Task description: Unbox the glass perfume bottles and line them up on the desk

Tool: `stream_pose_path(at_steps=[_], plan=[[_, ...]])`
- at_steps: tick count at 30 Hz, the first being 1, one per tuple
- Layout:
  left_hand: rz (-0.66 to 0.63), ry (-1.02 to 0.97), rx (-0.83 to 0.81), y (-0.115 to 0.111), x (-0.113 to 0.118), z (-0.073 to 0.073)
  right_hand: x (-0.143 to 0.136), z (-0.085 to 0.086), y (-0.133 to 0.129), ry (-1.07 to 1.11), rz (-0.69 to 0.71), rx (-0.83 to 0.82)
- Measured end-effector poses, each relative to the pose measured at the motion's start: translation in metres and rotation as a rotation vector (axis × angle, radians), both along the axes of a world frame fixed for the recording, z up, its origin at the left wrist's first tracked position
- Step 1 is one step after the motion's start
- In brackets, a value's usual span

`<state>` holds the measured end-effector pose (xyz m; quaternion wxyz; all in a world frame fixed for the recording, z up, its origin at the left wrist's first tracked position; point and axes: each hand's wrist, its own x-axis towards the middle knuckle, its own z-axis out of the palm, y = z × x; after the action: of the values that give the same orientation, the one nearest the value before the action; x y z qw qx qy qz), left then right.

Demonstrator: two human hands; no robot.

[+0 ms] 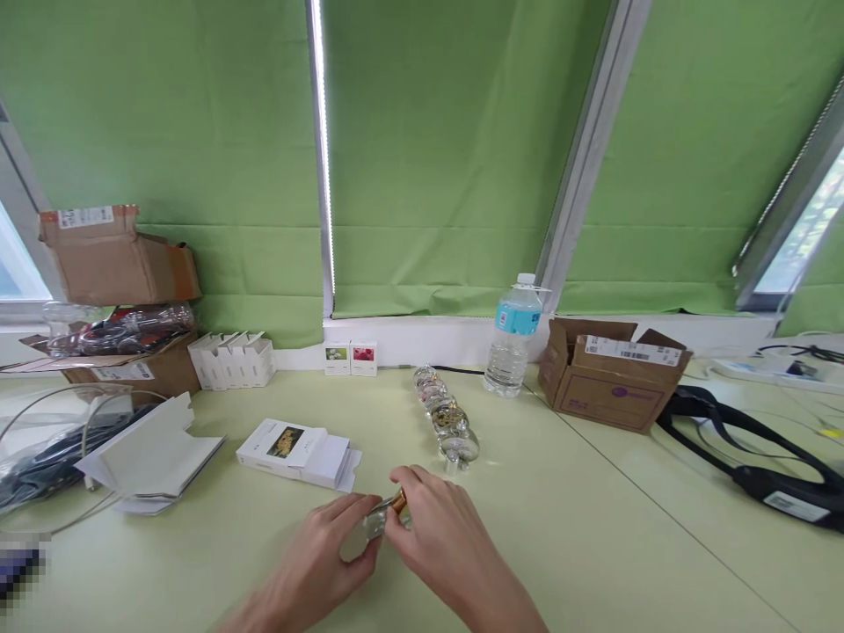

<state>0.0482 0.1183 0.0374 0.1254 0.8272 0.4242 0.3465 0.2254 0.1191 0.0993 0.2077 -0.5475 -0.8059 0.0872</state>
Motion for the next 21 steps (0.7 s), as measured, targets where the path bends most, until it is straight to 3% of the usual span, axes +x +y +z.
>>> stream_pose_path(at_steps=[5, 13, 21], plan=[[-0.024, -0.066, -0.095, 0.002, -0.002, 0.002, 0.002, 0.004, 0.002, 0.103, 0.001, -0.086], [-0.016, -0.133, -0.217, 0.001, -0.004, 0.009, 0.002, 0.009, 0.003, 0.15, 0.089, -0.031], [0.001, -0.159, -0.264, 0.001, -0.006, 0.01, 0.007, 0.016, 0.003, 0.244, -0.022, -0.028]])
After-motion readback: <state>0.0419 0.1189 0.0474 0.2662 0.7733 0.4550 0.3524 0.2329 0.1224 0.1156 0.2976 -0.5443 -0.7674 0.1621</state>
